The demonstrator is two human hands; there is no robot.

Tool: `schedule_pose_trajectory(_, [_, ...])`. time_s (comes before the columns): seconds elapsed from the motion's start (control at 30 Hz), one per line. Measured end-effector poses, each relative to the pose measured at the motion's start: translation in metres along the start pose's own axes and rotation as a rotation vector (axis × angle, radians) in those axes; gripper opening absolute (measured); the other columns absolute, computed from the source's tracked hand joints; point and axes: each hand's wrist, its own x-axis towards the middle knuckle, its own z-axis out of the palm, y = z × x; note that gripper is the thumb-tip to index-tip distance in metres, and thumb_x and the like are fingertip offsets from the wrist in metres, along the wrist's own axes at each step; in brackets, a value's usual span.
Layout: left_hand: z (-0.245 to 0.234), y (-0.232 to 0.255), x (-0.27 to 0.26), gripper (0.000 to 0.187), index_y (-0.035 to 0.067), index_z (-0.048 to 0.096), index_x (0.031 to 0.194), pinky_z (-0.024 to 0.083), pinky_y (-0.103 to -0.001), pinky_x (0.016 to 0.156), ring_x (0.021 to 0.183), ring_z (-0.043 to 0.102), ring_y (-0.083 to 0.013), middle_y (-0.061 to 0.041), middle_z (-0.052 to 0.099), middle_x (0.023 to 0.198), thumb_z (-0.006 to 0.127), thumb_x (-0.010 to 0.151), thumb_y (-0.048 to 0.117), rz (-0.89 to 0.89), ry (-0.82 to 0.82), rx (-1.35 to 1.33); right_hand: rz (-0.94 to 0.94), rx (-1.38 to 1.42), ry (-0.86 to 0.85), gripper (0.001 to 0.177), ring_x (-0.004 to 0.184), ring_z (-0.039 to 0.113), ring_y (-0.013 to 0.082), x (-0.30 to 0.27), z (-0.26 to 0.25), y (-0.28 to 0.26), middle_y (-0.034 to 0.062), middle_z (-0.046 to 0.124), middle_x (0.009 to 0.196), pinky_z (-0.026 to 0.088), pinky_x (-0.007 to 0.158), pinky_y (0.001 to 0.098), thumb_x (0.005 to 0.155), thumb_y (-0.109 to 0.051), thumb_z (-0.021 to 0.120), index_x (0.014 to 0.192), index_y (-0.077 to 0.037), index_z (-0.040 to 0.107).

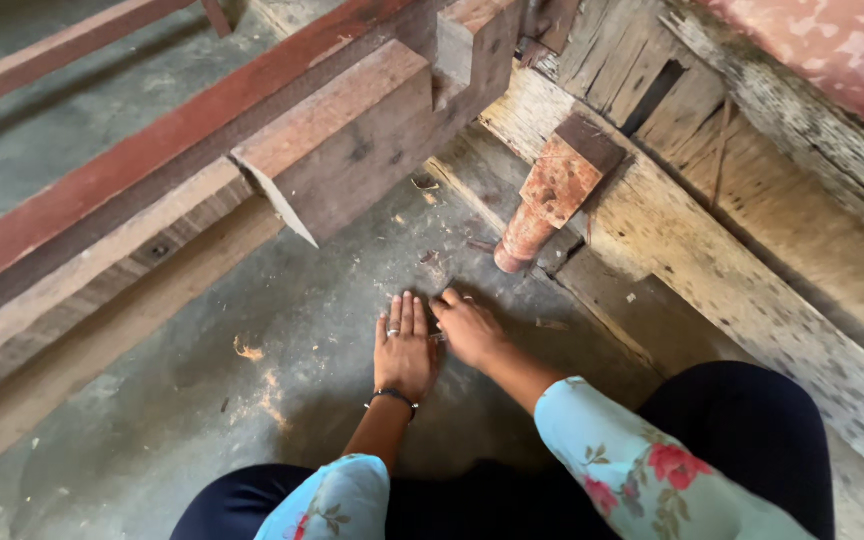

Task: The person sits on the floor and uses a wrench to tighten bolts on a wooden furniture frame. They repeatedly align the frame with the headboard, insert bolts, and tighten them to secure the connection.

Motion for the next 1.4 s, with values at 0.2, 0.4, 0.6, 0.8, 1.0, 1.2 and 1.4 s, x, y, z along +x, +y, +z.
schedule_pose_trajectory(0.2, [0.006, 0.003, 0.003, 0.069, -0.001, 0.024, 0.156, 0.011, -0.049, 0.123, 0.155, 0.015, -0.03, -0.017, 0.021, 0.167, 0.042, 0.099, 0.033, 0.0, 0.023, -0.058, -0.015, 0.142, 0.175, 0.022, 0.099, 0.064, 0.0402, 0.01, 0.009, 0.0, 0.0155, 0.063, 0.111, 0.053, 0.082, 0.0504, 0.084, -0.012, 0.067, 0.105, -0.011, 0.072])
schedule_pose_trajectory(0.4, [-0.001, 0.003, -0.001, 0.071, -0.003, 0.021, 0.156, 0.01, -0.049, 0.123, 0.155, 0.014, -0.031, -0.018, 0.018, 0.167, 0.042, 0.099, 0.033, -0.005, -0.042, -0.027, 0.032, 0.188, 0.146, 0.012, 0.097, 0.066, 0.0392, 0.008, 0.006, 0.001, 0.0151, 0.065, 0.109, 0.053, 0.081, 0.0493, 0.085, -0.01, 0.067, 0.095, -0.009, 0.074])
schedule_pose_trajectory(0.6, [-0.01, -0.002, -0.004, 0.071, -0.002, 0.021, 0.157, 0.01, -0.049, 0.123, 0.156, 0.013, -0.0313, -0.018, 0.017, 0.167, 0.041, 0.099, 0.035, -0.073, -0.069, -0.068, 0.007, 0.197, 0.122, 0.034, 0.104, 0.063, 0.0352, 0.0, -0.008, -0.01, 0.0097, 0.062, 0.117, 0.052, 0.086, 0.0471, 0.08, -0.01, 0.075, 0.113, -0.014, 0.073])
schedule_pose_trajectory(0.8, [-0.011, -0.007, -0.003, 0.078, -0.004, 0.02, 0.156, 0.009, -0.049, 0.123, 0.155, 0.011, -0.034, -0.021, 0.016, 0.167, 0.045, 0.096, 0.039, -0.076, -0.103, -0.039, -0.094, 0.137, 0.054, 0.031, 0.112, 0.06, 0.0306, 0.009, -0.011, -0.013, 0.005, 0.064, 0.115, 0.05, 0.093, 0.0459, 0.076, -0.016, 0.081, 0.107, -0.018, 0.076])
schedule_pose_trajectory(1.0, [-0.009, -0.006, -0.004, 0.079, -0.004, 0.019, 0.156, 0.009, -0.05, 0.123, 0.155, 0.011, -0.0346, -0.021, 0.016, 0.166, 0.046, 0.096, 0.039, -0.088, -0.098, -0.06, -0.114, 0.08, 0.069, 0.018, 0.11, 0.061, 0.0302, 0.014, -0.001, -0.011, 0.0037, 0.065, 0.112, 0.051, 0.09, 0.0445, 0.077, -0.013, 0.08, 0.094, -0.015, 0.076])
schedule_pose_trajectory(1.2, [-0.033, 0.002, -0.005, 0.08, -0.005, 0.018, 0.156, 0.01, -0.049, 0.123, 0.156, 0.01, -0.0343, -0.021, 0.015, 0.167, 0.053, 0.092, 0.03, -0.032, -0.062, -0.132, -0.125, 0.27, 0.189, 0.015, 0.093, 0.067, 0.034, -0.001, -0.004, -0.001, 0.0088, 0.07, 0.096, 0.054, 0.077, 0.0462, 0.076, -0.011, 0.08, 0.09, -0.01, 0.075])
schedule_pose_trajectory(1.4, [-0.092, 0.03, -0.006, 0.08, -0.008, 0.022, 0.153, 0.013, -0.051, 0.122, 0.154, 0.017, -0.0345, -0.022, 0.022, 0.165, 0.057, 0.087, 0.019, 0.116, 0.172, -0.225, -0.099, 0.561, 0.347, 0.015, 0.076, 0.073, 0.0239, -0.012, -0.045, 0.011, 0.0101, 0.073, 0.084, 0.057, 0.068, 0.0344, 0.077, -0.007, 0.081, 0.092, -0.006, 0.077])
